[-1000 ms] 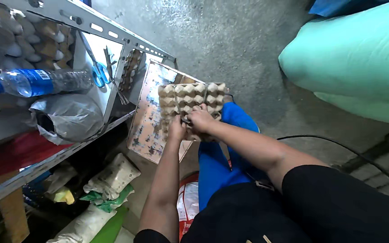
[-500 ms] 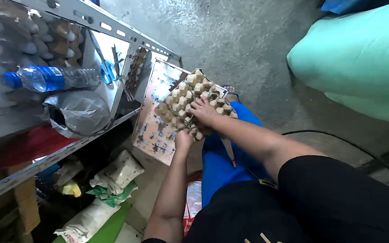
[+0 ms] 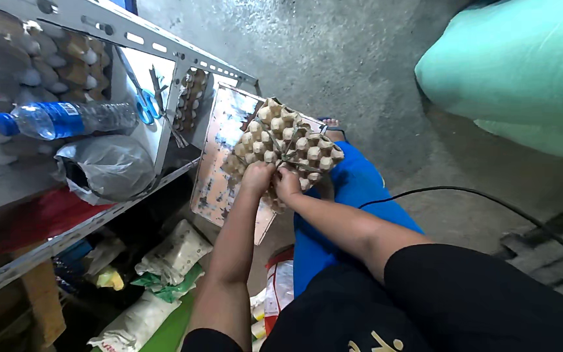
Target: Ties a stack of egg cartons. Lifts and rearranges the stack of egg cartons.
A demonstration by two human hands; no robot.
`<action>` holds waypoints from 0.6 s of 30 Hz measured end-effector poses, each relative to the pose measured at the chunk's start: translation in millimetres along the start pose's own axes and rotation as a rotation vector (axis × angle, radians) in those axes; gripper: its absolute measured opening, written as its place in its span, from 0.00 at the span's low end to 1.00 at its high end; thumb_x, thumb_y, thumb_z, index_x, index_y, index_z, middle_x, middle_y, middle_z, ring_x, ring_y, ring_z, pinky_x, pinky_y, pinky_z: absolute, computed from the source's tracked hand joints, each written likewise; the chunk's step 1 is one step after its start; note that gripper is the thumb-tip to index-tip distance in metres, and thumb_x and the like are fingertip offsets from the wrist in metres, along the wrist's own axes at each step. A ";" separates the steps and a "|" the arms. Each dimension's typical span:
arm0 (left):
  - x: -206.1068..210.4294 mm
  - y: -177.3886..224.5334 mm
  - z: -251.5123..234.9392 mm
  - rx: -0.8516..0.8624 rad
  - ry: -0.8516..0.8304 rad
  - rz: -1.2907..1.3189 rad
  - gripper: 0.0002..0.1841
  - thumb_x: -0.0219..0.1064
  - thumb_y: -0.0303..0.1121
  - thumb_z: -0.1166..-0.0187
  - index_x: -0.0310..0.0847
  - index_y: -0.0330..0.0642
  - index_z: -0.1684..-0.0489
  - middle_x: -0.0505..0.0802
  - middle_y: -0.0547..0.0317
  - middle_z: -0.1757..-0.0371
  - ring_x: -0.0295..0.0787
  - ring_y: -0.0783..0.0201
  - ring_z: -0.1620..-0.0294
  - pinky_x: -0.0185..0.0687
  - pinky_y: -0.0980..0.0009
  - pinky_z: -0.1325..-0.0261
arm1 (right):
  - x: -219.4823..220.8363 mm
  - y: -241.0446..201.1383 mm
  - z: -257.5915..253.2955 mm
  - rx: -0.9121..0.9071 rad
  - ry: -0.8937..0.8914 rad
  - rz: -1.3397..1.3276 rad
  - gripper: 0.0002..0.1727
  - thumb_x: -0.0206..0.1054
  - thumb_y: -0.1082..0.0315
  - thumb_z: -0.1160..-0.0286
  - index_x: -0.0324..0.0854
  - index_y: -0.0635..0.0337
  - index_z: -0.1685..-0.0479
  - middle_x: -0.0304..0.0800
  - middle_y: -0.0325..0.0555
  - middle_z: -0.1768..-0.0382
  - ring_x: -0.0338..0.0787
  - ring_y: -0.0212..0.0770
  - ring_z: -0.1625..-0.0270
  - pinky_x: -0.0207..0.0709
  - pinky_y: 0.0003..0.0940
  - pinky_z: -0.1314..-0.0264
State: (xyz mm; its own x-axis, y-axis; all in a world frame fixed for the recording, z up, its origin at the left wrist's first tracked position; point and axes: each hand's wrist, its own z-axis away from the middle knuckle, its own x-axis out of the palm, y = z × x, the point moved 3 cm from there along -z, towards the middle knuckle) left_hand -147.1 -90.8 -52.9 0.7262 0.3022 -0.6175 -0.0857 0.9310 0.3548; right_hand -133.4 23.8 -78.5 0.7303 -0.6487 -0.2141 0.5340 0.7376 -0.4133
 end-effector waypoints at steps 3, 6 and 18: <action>28.9 -3.2 -7.3 -0.098 0.260 0.050 0.08 0.66 0.24 0.21 0.93 0.41 0.56 0.97 0.49 0.49 0.90 0.46 0.35 0.83 0.50 0.29 | -4.9 -1.0 -4.4 0.045 0.004 -0.008 0.17 0.62 0.65 0.15 0.84 0.62 0.33 0.91 0.62 0.39 0.89 0.60 0.33 0.77 0.61 0.27; 41.2 1.7 -8.2 -0.251 0.334 0.126 0.07 0.69 0.28 0.24 0.95 0.43 0.60 0.94 0.50 0.43 0.85 0.45 0.34 0.79 0.46 0.31 | -8.3 2.9 -7.2 0.052 -0.021 -0.024 0.18 0.63 0.67 0.17 0.84 0.62 0.32 0.91 0.61 0.38 0.88 0.59 0.32 0.77 0.59 0.26; 20.2 -2.2 -14.2 -0.358 -0.164 0.288 0.13 0.66 0.36 0.16 0.91 0.45 0.41 0.83 0.47 0.24 0.65 0.40 0.15 0.62 0.33 0.22 | -16.1 5.0 -6.3 0.038 -0.022 -0.109 0.23 0.70 0.72 0.25 0.70 0.65 0.32 0.92 0.60 0.50 0.92 0.59 0.43 0.83 0.60 0.38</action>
State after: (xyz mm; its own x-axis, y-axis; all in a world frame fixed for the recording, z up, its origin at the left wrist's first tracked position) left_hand -141.9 -83.8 -76.1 0.7343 0.5480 -0.4007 -0.5070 0.8352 0.2133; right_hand -145.1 36.7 -82.7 0.6761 -0.7214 -0.1499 0.6263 0.6698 -0.3989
